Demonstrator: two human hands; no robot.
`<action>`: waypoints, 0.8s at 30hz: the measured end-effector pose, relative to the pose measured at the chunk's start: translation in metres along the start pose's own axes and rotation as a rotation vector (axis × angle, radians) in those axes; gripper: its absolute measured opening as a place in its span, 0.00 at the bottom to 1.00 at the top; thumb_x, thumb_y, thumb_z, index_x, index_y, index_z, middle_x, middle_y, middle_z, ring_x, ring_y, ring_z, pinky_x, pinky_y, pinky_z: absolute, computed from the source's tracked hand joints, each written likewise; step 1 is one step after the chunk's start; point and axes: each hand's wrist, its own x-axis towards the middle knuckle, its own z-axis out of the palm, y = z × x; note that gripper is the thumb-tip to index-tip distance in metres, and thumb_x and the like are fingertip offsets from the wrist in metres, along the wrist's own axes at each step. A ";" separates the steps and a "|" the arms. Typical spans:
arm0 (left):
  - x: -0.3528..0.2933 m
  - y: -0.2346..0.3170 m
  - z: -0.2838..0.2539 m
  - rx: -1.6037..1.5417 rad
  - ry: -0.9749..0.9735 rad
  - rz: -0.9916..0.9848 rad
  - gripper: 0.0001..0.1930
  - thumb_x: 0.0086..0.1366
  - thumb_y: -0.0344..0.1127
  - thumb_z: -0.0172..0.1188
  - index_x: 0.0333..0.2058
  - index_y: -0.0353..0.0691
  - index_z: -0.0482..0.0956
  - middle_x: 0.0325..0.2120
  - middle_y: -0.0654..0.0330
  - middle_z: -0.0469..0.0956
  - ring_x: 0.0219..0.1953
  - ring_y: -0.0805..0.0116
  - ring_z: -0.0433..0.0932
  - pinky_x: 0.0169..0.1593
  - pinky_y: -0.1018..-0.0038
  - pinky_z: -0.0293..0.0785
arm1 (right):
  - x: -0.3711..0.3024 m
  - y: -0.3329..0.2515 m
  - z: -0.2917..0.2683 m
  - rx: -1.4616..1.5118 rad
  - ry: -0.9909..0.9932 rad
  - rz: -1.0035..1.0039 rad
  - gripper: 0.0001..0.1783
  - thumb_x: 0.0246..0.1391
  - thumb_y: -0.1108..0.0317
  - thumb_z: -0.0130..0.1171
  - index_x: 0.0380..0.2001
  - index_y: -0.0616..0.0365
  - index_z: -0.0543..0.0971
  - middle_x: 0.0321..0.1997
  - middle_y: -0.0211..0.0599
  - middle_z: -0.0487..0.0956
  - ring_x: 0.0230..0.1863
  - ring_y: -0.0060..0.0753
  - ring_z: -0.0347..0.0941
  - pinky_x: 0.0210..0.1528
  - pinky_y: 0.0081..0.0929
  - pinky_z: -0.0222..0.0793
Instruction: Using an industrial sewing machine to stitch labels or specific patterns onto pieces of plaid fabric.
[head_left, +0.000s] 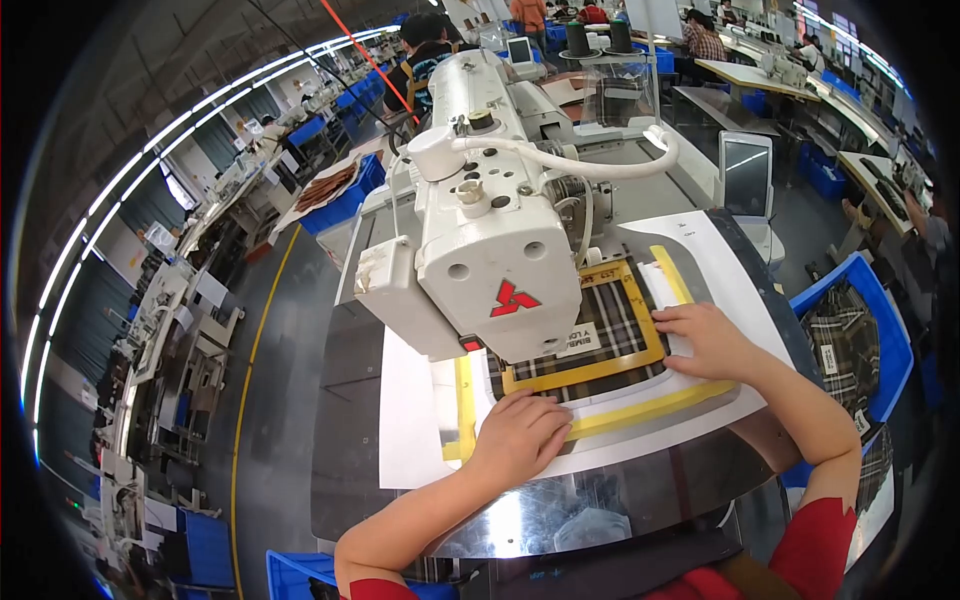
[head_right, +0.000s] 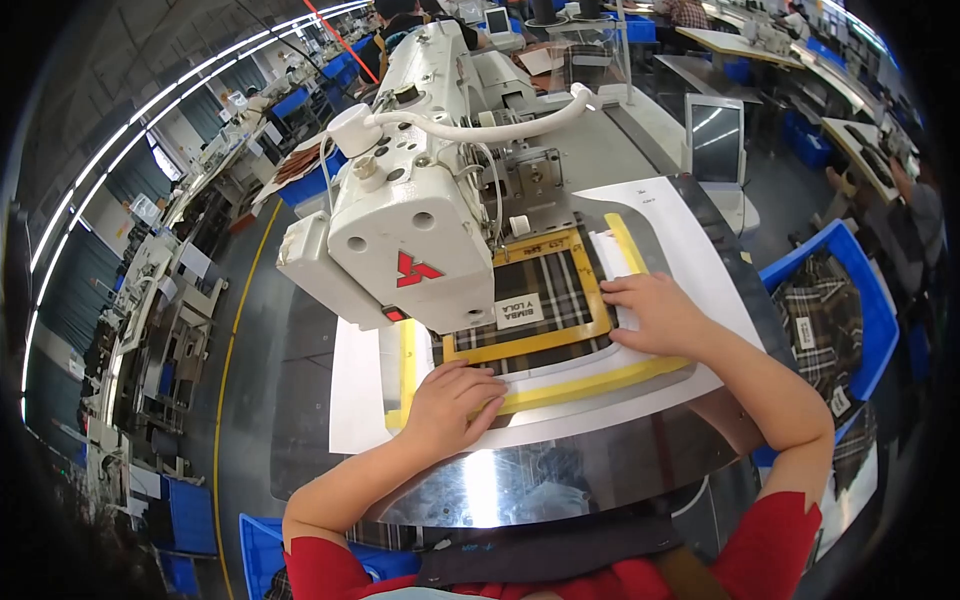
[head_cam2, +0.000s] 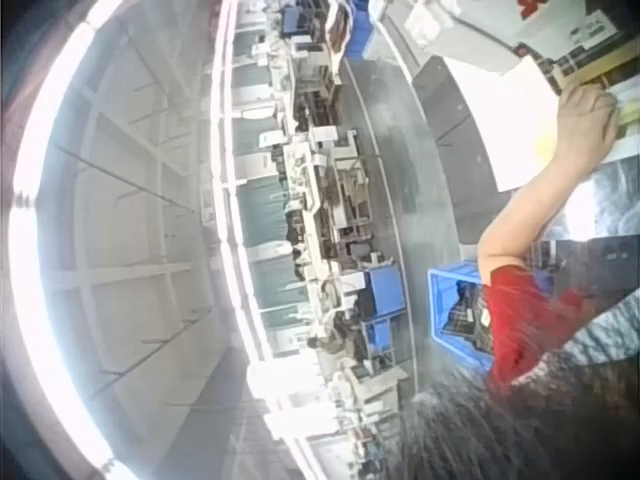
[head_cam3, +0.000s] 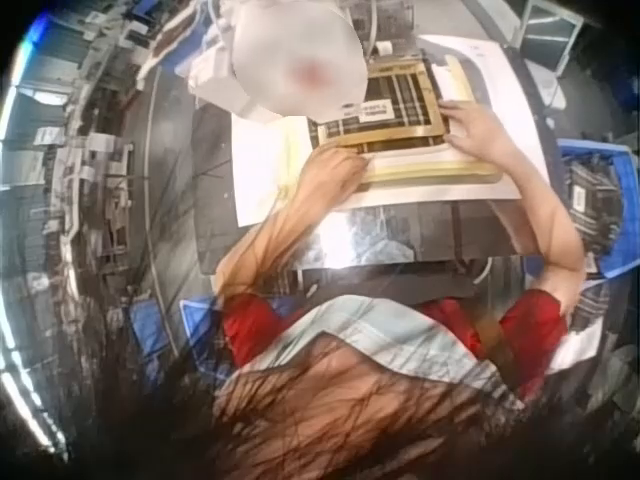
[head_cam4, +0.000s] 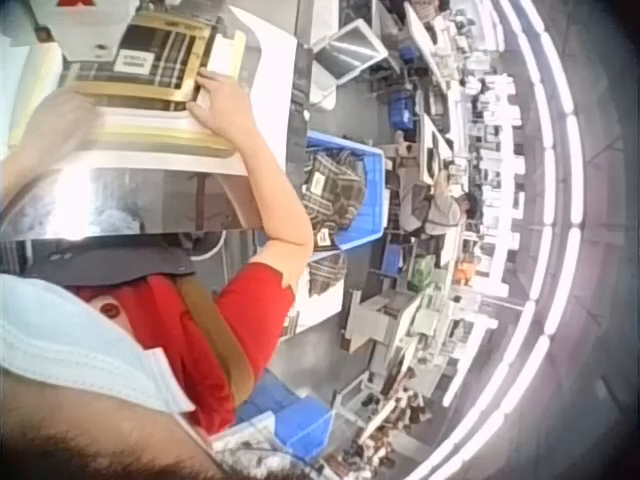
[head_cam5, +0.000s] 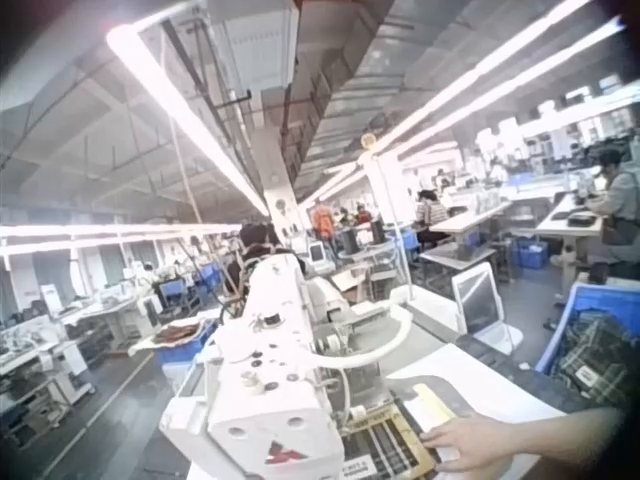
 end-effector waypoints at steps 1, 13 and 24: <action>0.000 -0.001 -0.001 0.003 -0.002 0.016 0.07 0.58 0.33 0.62 0.35 0.42 0.79 0.34 0.61 0.79 0.41 0.62 0.78 0.53 0.63 0.71 | -0.002 0.003 -0.002 0.013 0.010 0.006 0.27 0.43 0.62 0.65 0.48 0.61 0.78 0.60 0.38 0.73 0.61 0.39 0.66 0.64 0.37 0.55; 0.008 -0.005 0.002 0.029 0.066 0.180 0.12 0.51 0.28 0.63 0.36 0.44 0.79 0.36 0.64 0.80 0.37 0.66 0.80 0.50 0.65 0.74 | -0.016 0.031 0.006 0.017 0.185 -0.023 0.18 0.43 0.69 0.64 0.40 0.61 0.81 0.51 0.40 0.78 0.54 0.43 0.72 0.59 0.38 0.63; -0.003 0.008 -0.003 0.061 0.032 0.223 0.13 0.51 0.30 0.64 0.37 0.43 0.78 0.40 0.61 0.79 0.41 0.63 0.79 0.51 0.64 0.73 | -0.027 0.038 0.000 0.123 0.760 0.335 0.02 0.53 0.74 0.57 0.29 0.61 0.75 0.31 0.39 0.76 0.34 0.37 0.73 0.41 0.30 0.69</action>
